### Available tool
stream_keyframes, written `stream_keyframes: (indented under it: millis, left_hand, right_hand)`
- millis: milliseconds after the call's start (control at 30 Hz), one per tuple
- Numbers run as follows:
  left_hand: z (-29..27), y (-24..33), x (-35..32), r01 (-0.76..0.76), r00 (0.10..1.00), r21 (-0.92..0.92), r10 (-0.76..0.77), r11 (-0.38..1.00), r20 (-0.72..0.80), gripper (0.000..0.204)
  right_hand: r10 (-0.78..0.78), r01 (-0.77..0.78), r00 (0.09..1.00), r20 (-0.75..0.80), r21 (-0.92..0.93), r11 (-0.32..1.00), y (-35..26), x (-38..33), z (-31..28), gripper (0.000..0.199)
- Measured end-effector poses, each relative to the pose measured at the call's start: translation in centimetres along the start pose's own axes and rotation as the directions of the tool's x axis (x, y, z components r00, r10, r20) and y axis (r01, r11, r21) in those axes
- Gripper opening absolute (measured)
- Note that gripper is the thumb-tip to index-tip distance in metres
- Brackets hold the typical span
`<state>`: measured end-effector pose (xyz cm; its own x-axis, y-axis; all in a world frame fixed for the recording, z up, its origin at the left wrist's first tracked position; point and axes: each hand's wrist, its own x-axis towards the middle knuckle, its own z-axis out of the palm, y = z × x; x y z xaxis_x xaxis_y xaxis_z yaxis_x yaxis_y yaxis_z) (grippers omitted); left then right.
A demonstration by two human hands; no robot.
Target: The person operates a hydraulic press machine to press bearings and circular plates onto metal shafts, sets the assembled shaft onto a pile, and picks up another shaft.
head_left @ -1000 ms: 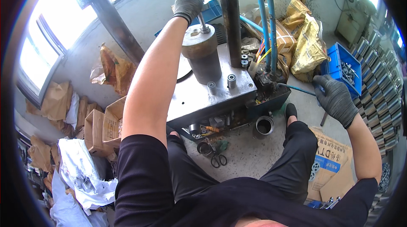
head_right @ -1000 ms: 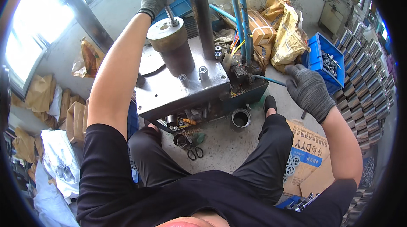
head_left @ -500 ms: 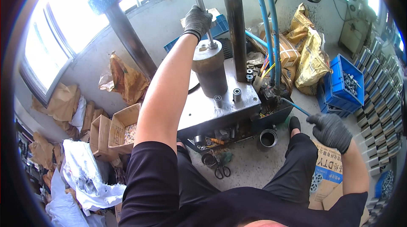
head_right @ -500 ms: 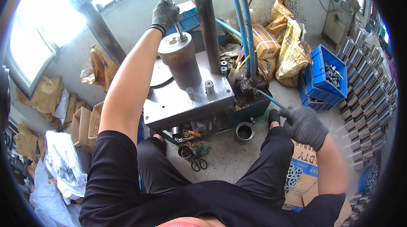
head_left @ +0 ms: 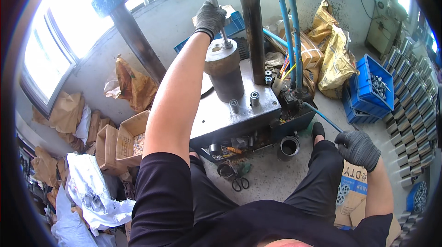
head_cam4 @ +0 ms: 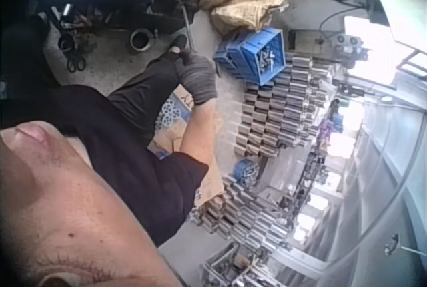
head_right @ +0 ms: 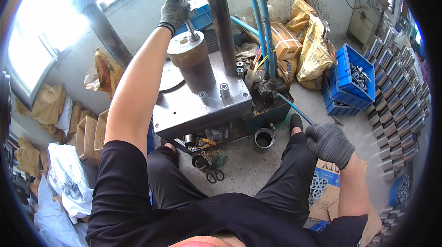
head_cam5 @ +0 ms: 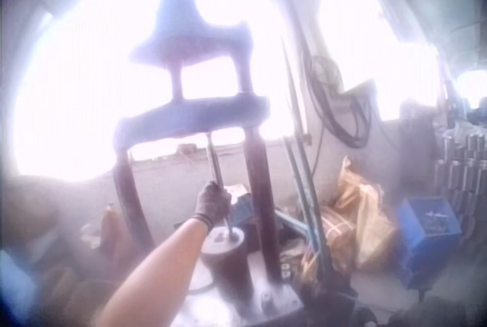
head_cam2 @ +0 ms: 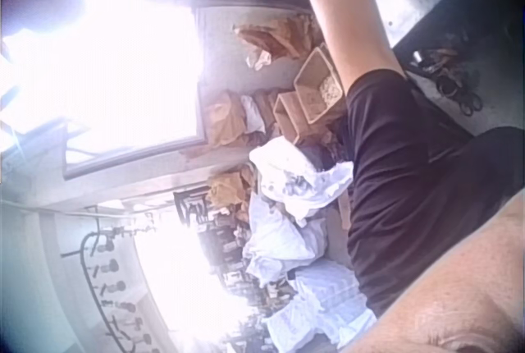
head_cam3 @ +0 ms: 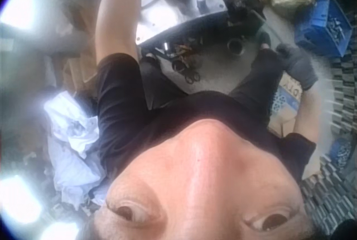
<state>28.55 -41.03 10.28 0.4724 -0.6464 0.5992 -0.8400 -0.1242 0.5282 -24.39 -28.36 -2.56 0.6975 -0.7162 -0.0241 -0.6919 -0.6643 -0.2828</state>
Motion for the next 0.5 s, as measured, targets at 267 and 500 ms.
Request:
stream_keyframes:
  millis: [267, 500]
  left_hand:
    - [0.2, -0.2, 0.5, 0.023, 0.999, -0.044, -0.021, 0.999, 0.039, 0.038]
    - [0.5, -1.1, 0.7, -0.001, 1.0, -0.037, 0.002, 0.999, 0.019, 0.038]
  right_hand:
    - [-0.133, 0.138, 0.989, 0.067, -0.063, 0.989, 1.4, -0.6, 0.6, 0.022]
    - [-0.087, 0.092, 0.989, -0.118, 0.036, 0.995, 0.4, 0.4, -0.1, 0.022]
